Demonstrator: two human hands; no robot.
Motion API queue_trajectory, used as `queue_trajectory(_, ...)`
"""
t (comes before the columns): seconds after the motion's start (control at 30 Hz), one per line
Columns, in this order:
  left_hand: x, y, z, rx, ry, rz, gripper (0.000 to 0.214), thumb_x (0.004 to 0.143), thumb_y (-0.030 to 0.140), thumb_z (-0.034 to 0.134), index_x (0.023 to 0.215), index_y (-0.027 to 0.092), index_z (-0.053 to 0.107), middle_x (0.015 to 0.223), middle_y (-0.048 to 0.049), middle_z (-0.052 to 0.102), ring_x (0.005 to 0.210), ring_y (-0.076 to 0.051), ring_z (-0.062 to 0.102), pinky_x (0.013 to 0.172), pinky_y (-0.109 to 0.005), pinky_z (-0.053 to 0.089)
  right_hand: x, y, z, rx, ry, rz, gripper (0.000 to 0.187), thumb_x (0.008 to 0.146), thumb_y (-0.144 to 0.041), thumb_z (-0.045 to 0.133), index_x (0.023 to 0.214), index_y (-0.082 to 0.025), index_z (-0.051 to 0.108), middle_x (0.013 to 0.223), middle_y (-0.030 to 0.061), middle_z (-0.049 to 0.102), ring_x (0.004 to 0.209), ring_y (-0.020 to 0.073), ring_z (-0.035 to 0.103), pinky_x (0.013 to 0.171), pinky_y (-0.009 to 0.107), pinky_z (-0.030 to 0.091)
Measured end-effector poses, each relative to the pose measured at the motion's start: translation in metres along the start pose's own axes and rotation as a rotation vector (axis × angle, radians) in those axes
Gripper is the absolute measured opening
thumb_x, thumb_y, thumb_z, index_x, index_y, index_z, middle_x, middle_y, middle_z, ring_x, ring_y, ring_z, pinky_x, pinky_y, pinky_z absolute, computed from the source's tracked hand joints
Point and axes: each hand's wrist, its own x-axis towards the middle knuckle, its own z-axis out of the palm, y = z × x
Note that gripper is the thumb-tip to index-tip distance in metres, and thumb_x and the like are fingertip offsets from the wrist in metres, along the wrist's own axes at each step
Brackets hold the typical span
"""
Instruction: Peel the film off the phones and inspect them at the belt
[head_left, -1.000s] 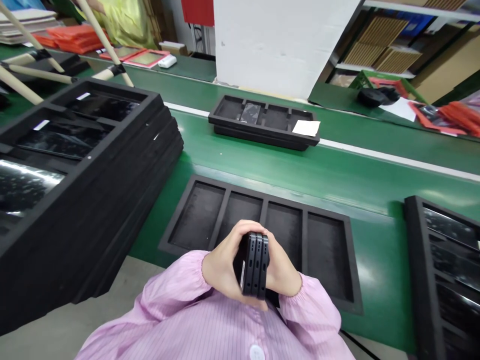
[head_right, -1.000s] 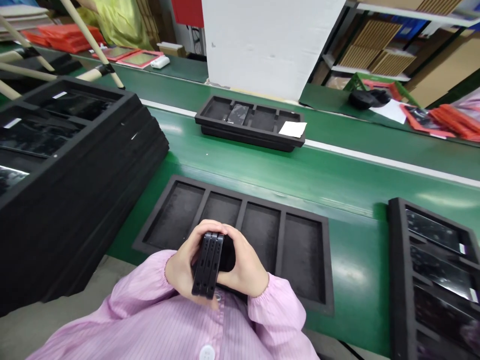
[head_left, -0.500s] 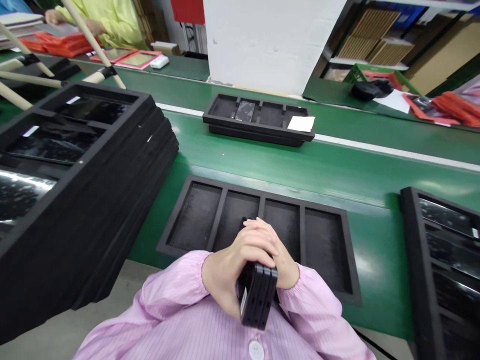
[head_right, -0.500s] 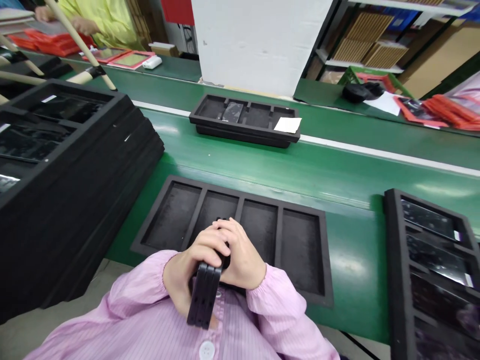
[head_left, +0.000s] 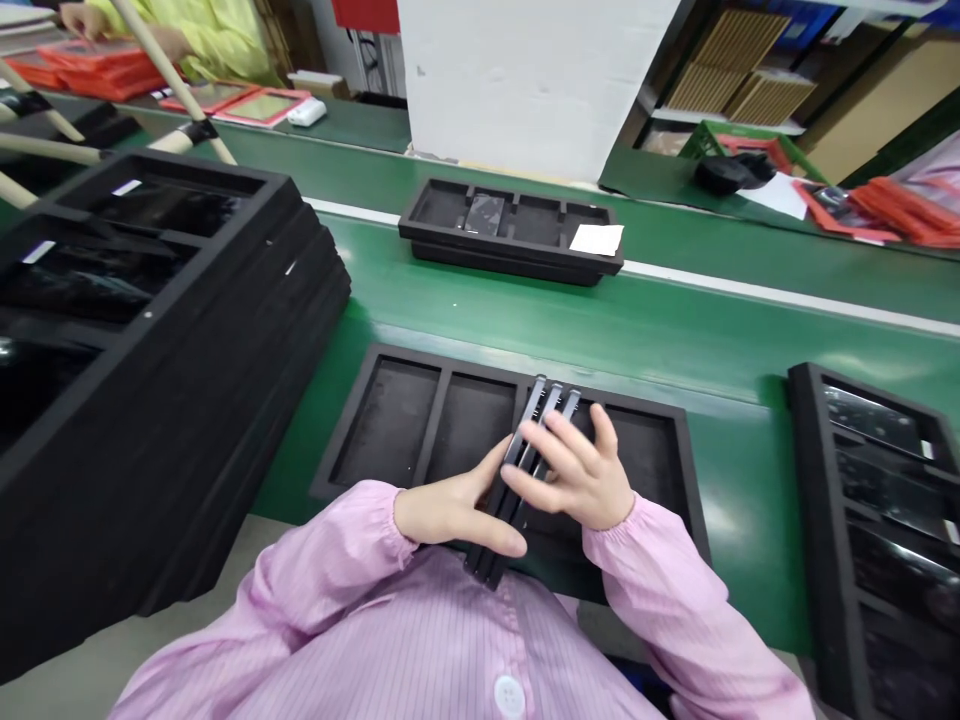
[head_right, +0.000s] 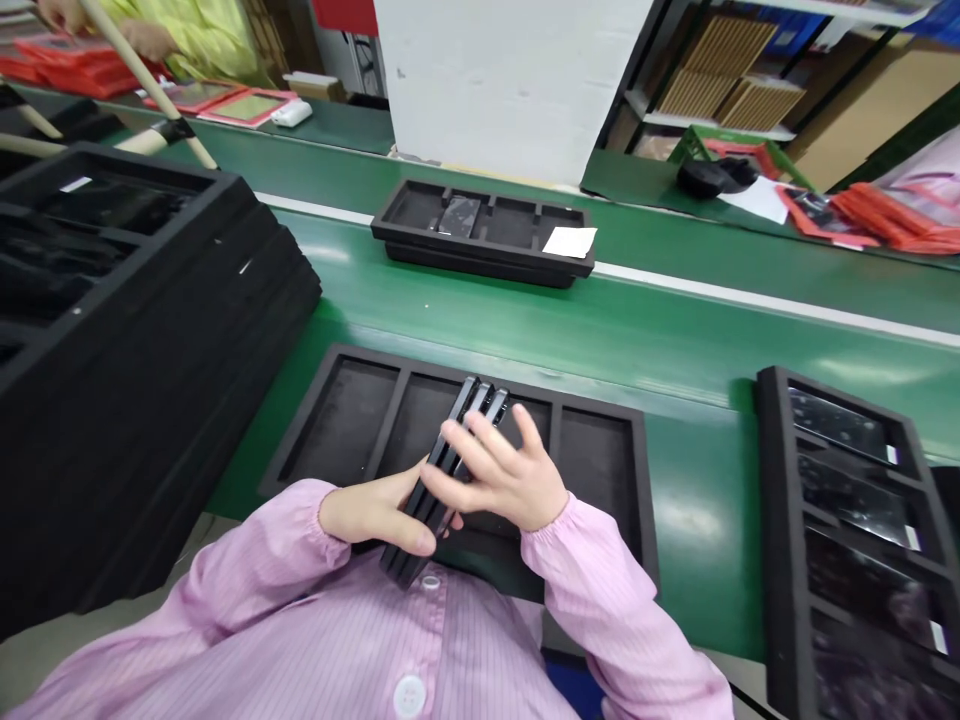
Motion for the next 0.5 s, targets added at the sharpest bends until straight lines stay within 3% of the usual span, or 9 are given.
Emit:
queue_trajectory(0.07, 0.002, 0.002, 0.001, -0.022, 0.062, -0.027, 0.101, 0.069, 0.042, 0.084, 0.152, 0.035, 0.028, 0.107, -0.0065, 0.066, 0.091, -0.026, 0.071, 0.073, -0.040, 0.061, 0.004, -0.001, 0.004, -0.034, 0.137, 0.206, 0.051, 0.087, -0.014, 0.063, 0.127, -0.046, 0.059, 0.146, -0.0028, 0.050, 0.144, 0.0279, 0.037, 0.120, 0.066, 0.015)
queue_trajectory(0.13, 0.001, -0.003, 0.000, -0.009, 0.100, -0.029, 0.106, 0.069, 0.043, 0.084, 0.153, 0.035, 0.021, 0.119, -0.0096, 0.062, 0.106, -0.029, 0.067, 0.082, -0.044, 0.060, 0.007, 0.002, 0.006, 0.108, 0.209, 0.470, 0.060, 0.090, -0.018, 0.061, 0.144, -0.038, 0.045, 0.157, 0.0053, 0.035, 0.149, 0.0317, 0.026, 0.119, 0.063, 0.023)
queue_trajectory(0.23, -0.002, -0.016, -0.001, 0.050, 0.134, -0.036, 0.115, 0.068, 0.048, 0.083, 0.154, 0.032, 0.009, 0.133, -0.0152, 0.052, 0.128, -0.035, 0.054, 0.097, -0.053, 0.053, 0.011, 0.005, 0.009, 0.631, 0.116, 0.745, 0.066, 0.097, -0.037, 0.053, 0.155, -0.033, 0.022, 0.156, 0.0120, 0.035, 0.140, 0.0288, 0.042, 0.108, 0.052, 0.046)
queue_trajectory(0.3, -0.005, -0.023, -0.002, 0.073, 0.131, -0.103, 0.121, 0.067, 0.051, 0.083, 0.154, 0.029, 0.000, 0.139, -0.0187, 0.046, 0.132, -0.037, 0.049, 0.103, -0.059, 0.047, 0.015, 0.003, 0.012, 0.896, 0.020, 0.793, 0.067, 0.095, -0.046, 0.055, 0.154, -0.032, 0.024, 0.150, 0.0116, 0.044, 0.132, 0.0269, 0.052, 0.103, 0.046, 0.051)
queue_trajectory(0.37, -0.007, -0.025, -0.004, 0.132, 0.115, -0.153, 0.124, 0.066, 0.050, 0.083, 0.152, 0.026, -0.003, 0.140, -0.0205, 0.042, 0.132, -0.037, 0.048, 0.106, -0.062, 0.043, 0.019, -0.002, 0.015, 1.009, -0.016, 0.766, 0.063, 0.090, -0.049, 0.063, 0.146, -0.031, 0.038, 0.139, 0.0086, 0.054, 0.124, 0.0259, 0.057, 0.101, 0.042, 0.053)
queue_trajectory(0.5, -0.004, -0.018, -0.008, 0.275, 0.152, -0.109, 0.123, 0.061, 0.045, 0.088, 0.151, 0.023, 0.007, 0.148, -0.0209, 0.031, 0.139, -0.039, 0.037, 0.113, -0.065, 0.033, 0.024, -0.012, 0.018, 1.163, -0.004, 0.757, 0.053, 0.088, -0.043, 0.069, 0.135, -0.033, 0.046, 0.124, 0.0031, 0.062, 0.106, 0.0208, 0.064, 0.093, 0.036, 0.056)
